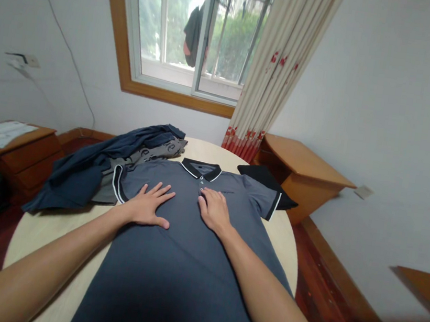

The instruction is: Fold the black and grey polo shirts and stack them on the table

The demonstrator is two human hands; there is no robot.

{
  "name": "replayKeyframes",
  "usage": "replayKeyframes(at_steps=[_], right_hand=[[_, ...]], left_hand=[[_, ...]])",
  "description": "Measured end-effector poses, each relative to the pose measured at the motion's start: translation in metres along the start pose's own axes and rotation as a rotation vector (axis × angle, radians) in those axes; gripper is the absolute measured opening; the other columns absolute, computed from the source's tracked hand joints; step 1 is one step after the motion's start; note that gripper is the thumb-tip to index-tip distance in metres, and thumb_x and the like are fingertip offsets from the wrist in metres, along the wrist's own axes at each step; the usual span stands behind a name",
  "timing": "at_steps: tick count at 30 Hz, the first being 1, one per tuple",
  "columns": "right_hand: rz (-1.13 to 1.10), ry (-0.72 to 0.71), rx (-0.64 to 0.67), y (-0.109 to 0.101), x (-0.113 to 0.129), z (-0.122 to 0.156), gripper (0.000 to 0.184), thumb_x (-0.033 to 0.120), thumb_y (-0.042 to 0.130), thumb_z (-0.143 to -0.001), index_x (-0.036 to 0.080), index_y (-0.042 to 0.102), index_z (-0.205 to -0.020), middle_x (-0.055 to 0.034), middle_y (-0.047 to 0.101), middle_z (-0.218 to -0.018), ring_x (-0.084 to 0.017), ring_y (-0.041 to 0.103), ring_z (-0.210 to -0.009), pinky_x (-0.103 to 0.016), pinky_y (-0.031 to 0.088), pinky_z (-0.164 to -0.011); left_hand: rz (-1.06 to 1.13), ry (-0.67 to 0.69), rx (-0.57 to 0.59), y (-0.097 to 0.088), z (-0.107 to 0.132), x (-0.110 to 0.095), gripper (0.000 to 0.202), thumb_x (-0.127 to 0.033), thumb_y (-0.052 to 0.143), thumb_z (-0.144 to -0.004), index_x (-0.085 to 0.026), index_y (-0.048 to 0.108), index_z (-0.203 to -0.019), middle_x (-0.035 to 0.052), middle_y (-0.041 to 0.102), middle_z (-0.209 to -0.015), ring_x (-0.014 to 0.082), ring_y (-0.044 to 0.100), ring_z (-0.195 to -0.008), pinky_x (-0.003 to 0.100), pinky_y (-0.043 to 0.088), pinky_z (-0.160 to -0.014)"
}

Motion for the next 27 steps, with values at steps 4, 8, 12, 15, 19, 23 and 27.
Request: replayKeyframes(at_steps=[4,8,12,15,19,23,27], right_hand=[[0.051,0.066,0.066,0.003,-0.007,-0.001,0.046,0.041,0.036,-0.101,0.019,0.056,-0.137,-0.0116,0.053,-0.146,-0.024,0.045,-0.138,-0.046,0.027,-0.117],[0.141,0.095,0.174,0.012,-0.003,-0.011,0.054,0.045,0.039,-0.099,0.018,0.046,-0.146,-0.0135,0.039,-0.156,-0.029,0.033,-0.145,-0.055,0.021,-0.118],[0.133,0.112,0.216,0.018,-0.010,-0.034,0.057,0.048,0.034,-0.101,0.019,0.041,-0.149,-0.0125,0.036,-0.158,-0.027,0.031,-0.147,-0.055,0.019,-0.119],[0.144,0.224,0.243,0.020,-0.042,-0.055,0.060,0.051,0.027,-0.102,0.019,0.039,-0.151,-0.0119,0.033,-0.160,-0.027,0.026,-0.149,-0.056,0.019,-0.119],[0.213,0.371,0.253,0.019,-0.097,-0.077,0.066,0.056,0.024,-0.101,0.019,0.031,-0.155,-0.0091,0.023,-0.164,-0.026,0.019,-0.151,-0.053,0.015,-0.120],[0.272,0.442,0.248,0.020,-0.132,-0.089,0.072,0.061,0.020,-0.099,0.017,0.028,-0.156,-0.0095,0.020,-0.164,-0.026,0.017,-0.151,-0.050,0.016,-0.121],[0.312,0.455,0.201,0.015,-0.133,-0.092,0.071,0.058,0.022,-0.099,0.015,0.032,-0.155,-0.0117,0.025,-0.163,-0.026,0.021,-0.150,-0.047,0.019,-0.119]], left_hand=[[-0.002,-0.010,-0.008,-0.003,0.000,-0.003,0.112,-0.088,0.053,-0.068,-0.027,0.026,-0.157,0.0109,0.012,-0.165,0.0399,0.008,-0.151,0.071,0.005,-0.115],[-0.017,-0.003,-0.117,-0.004,-0.005,-0.013,0.076,-0.071,0.029,-0.093,-0.025,0.037,-0.153,0.0090,0.024,-0.163,0.0316,0.015,-0.152,0.063,0.007,-0.119],[0.012,0.057,-0.132,0.003,-0.009,-0.023,0.071,-0.067,0.024,-0.097,-0.026,0.036,-0.153,0.0071,0.024,-0.163,0.0291,0.016,-0.152,0.060,0.010,-0.120],[0.023,0.079,-0.122,0.008,-0.010,-0.022,0.078,-0.074,0.028,-0.092,-0.028,0.034,-0.154,0.0064,0.021,-0.164,0.0311,0.014,-0.152,0.062,0.009,-0.119],[0.021,0.079,-0.126,0.010,-0.010,-0.018,0.083,-0.079,0.033,-0.088,-0.029,0.033,-0.155,0.0068,0.021,-0.164,0.0342,0.012,-0.152,0.064,0.006,-0.119],[0.041,0.074,-0.111,0.009,-0.011,-0.017,0.086,-0.080,0.034,-0.087,-0.028,0.032,-0.155,0.0064,0.020,-0.164,0.0357,0.010,-0.152,0.066,0.005,-0.118],[0.045,0.074,-0.103,0.010,-0.013,-0.019,0.085,-0.079,0.037,-0.087,-0.029,0.032,-0.155,0.0066,0.020,-0.164,0.0362,0.011,-0.152,0.067,0.005,-0.118]])
Point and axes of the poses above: each hand's wrist, its own z-axis away from the middle knuckle, its own y-axis out of the palm, x = y × z, the point moved 5 cm from there along -z, towards the middle knuckle
